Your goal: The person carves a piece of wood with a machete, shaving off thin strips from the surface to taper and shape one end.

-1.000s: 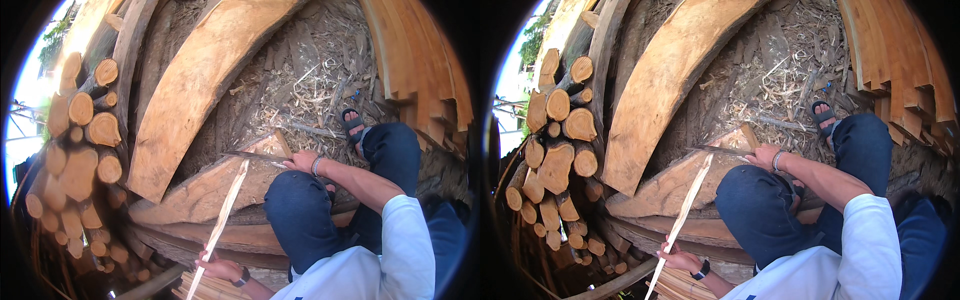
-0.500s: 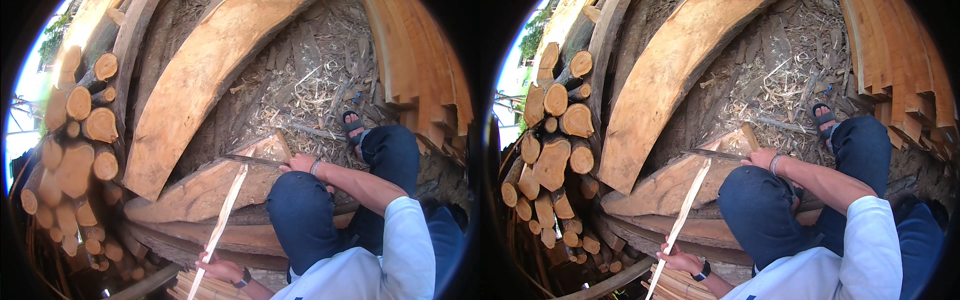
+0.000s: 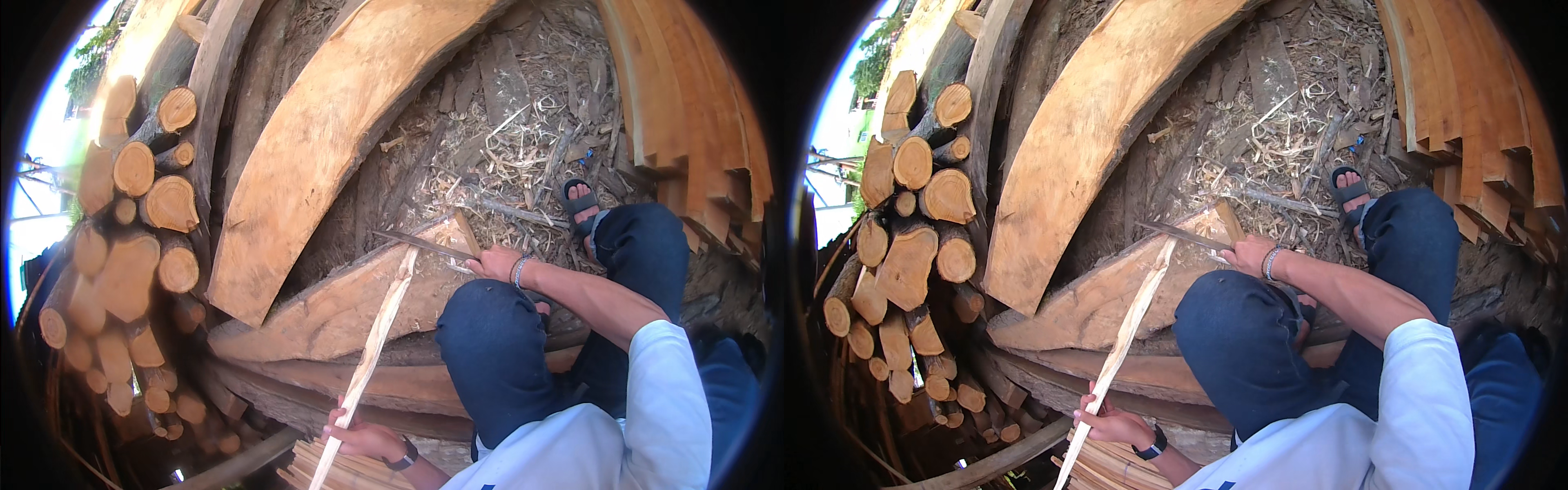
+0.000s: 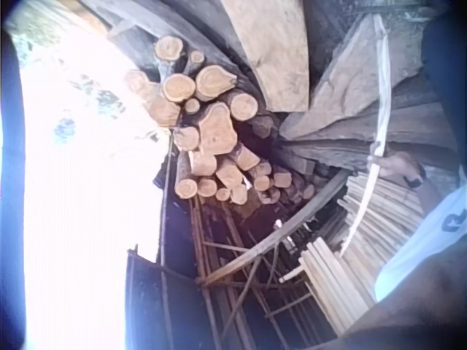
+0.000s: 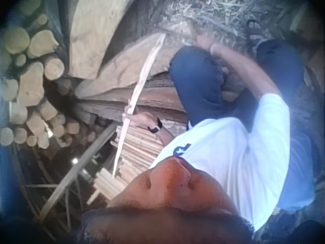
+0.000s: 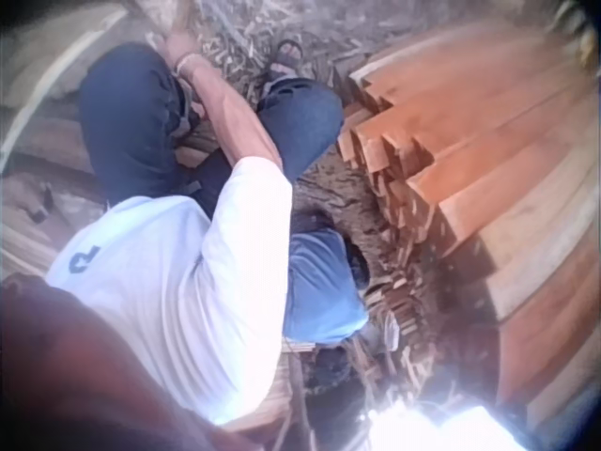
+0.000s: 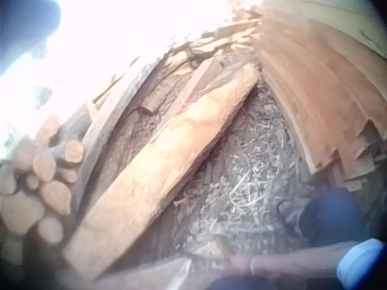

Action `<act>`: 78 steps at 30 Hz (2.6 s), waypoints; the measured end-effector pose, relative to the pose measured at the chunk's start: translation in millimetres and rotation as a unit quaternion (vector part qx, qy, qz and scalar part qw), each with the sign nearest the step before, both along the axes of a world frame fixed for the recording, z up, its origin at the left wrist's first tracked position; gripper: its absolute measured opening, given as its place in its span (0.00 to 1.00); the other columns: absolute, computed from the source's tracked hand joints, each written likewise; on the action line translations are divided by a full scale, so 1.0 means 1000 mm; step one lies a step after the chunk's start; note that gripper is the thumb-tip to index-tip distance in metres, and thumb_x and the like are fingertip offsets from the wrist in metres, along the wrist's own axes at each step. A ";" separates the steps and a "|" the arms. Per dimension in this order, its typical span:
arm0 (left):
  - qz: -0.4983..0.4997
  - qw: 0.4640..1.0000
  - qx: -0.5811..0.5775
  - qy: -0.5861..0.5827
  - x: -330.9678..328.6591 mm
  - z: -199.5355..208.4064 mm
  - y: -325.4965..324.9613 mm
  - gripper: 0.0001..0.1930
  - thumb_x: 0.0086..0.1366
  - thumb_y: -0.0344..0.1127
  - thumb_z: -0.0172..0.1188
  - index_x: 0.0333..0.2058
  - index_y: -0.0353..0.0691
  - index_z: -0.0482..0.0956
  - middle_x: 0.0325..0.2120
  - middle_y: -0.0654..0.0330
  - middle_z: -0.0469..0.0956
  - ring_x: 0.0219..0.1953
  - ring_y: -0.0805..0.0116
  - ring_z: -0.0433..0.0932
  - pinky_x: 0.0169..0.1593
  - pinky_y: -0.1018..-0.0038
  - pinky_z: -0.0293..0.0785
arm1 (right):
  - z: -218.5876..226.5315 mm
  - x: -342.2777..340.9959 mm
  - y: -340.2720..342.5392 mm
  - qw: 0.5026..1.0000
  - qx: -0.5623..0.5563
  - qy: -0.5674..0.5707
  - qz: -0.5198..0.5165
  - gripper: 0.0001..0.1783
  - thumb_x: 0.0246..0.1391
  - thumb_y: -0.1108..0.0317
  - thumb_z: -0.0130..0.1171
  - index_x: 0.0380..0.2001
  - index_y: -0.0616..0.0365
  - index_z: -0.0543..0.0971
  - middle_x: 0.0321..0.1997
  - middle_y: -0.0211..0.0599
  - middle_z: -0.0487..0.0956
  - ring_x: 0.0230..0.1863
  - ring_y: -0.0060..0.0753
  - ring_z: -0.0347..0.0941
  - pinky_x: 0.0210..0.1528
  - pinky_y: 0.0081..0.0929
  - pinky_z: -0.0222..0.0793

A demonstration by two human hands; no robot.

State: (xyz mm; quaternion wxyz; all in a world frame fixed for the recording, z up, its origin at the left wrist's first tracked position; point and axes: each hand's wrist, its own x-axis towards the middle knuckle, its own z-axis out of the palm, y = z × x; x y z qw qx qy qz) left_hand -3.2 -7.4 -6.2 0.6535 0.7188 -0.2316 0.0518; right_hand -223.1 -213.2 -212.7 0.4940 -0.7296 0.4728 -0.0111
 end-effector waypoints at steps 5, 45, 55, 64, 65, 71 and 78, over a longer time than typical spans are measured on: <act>0.001 1.000 -0.003 -0.004 -0.007 0.005 -0.006 0.15 0.75 0.42 0.41 0.35 0.34 0.61 0.32 0.54 0.72 0.45 0.47 0.79 0.42 0.64 0.81 | -0.004 -0.009 0.003 0.999 -0.026 -0.036 -0.003 0.30 0.65 0.46 0.39 0.40 0.62 0.80 0.32 0.56 0.81 0.38 0.58 0.78 0.47 0.47 0.73; -0.138 0.942 -0.302 0.042 0.039 -0.007 -0.071 0.13 0.65 0.39 0.46 0.21 0.45 0.62 0.11 0.68 0.56 0.09 0.78 0.51 0.18 0.80 0.55 | -0.030 0.004 0.018 0.993 0.111 -0.007 -0.024 0.30 0.62 0.42 0.45 0.44 0.63 0.72 0.20 0.59 0.76 0.27 0.66 0.75 0.37 0.54 0.72; -0.064 0.959 -0.271 0.043 0.042 -0.005 -0.077 0.14 0.63 0.37 0.44 0.18 0.46 0.61 0.07 0.68 0.53 0.09 0.76 0.51 0.22 0.78 0.61 | -0.028 0.022 -0.005 0.995 0.100 0.021 -0.023 0.33 0.62 0.41 0.45 0.36 0.67 0.76 0.20 0.58 0.77 0.27 0.63 0.77 0.36 0.53 0.73; -0.082 0.961 -0.262 0.030 0.041 -0.009 -0.080 0.14 0.63 0.37 0.44 0.17 0.46 0.61 0.07 0.69 0.53 0.09 0.76 0.51 0.23 0.77 0.61 | -0.029 0.020 -0.009 0.994 0.102 0.018 -0.039 0.32 0.63 0.42 0.44 0.36 0.66 0.76 0.20 0.57 0.77 0.28 0.62 0.77 0.36 0.51 0.73; -0.086 0.961 -0.260 0.029 0.041 -0.009 -0.080 0.14 0.63 0.37 0.44 0.17 0.46 0.61 0.07 0.69 0.53 0.09 0.76 0.51 0.23 0.77 0.61 | -0.027 0.021 -0.008 0.993 0.107 0.013 -0.043 0.32 0.63 0.42 0.45 0.36 0.66 0.76 0.20 0.56 0.77 0.28 0.61 0.77 0.35 0.51 0.73; -0.098 0.962 -0.254 0.027 0.043 -0.011 -0.075 0.14 0.63 0.37 0.43 0.17 0.46 0.61 0.07 0.68 0.53 0.09 0.76 0.51 0.23 0.77 0.61 | -0.023 0.016 -0.011 0.995 0.096 0.000 -0.001 0.30 0.64 0.44 0.44 0.35 0.65 0.76 0.20 0.56 0.77 0.27 0.61 0.77 0.35 0.50 0.73; -0.111 0.962 -0.248 0.026 0.044 -0.011 -0.073 0.14 0.63 0.37 0.43 0.17 0.46 0.61 0.07 0.68 0.53 0.09 0.76 0.51 0.23 0.76 0.61 | -0.009 0.023 -0.009 0.993 0.108 -0.050 0.006 0.29 0.64 0.44 0.44 0.37 0.65 0.74 0.22 0.57 0.78 0.30 0.61 0.78 0.36 0.50 0.74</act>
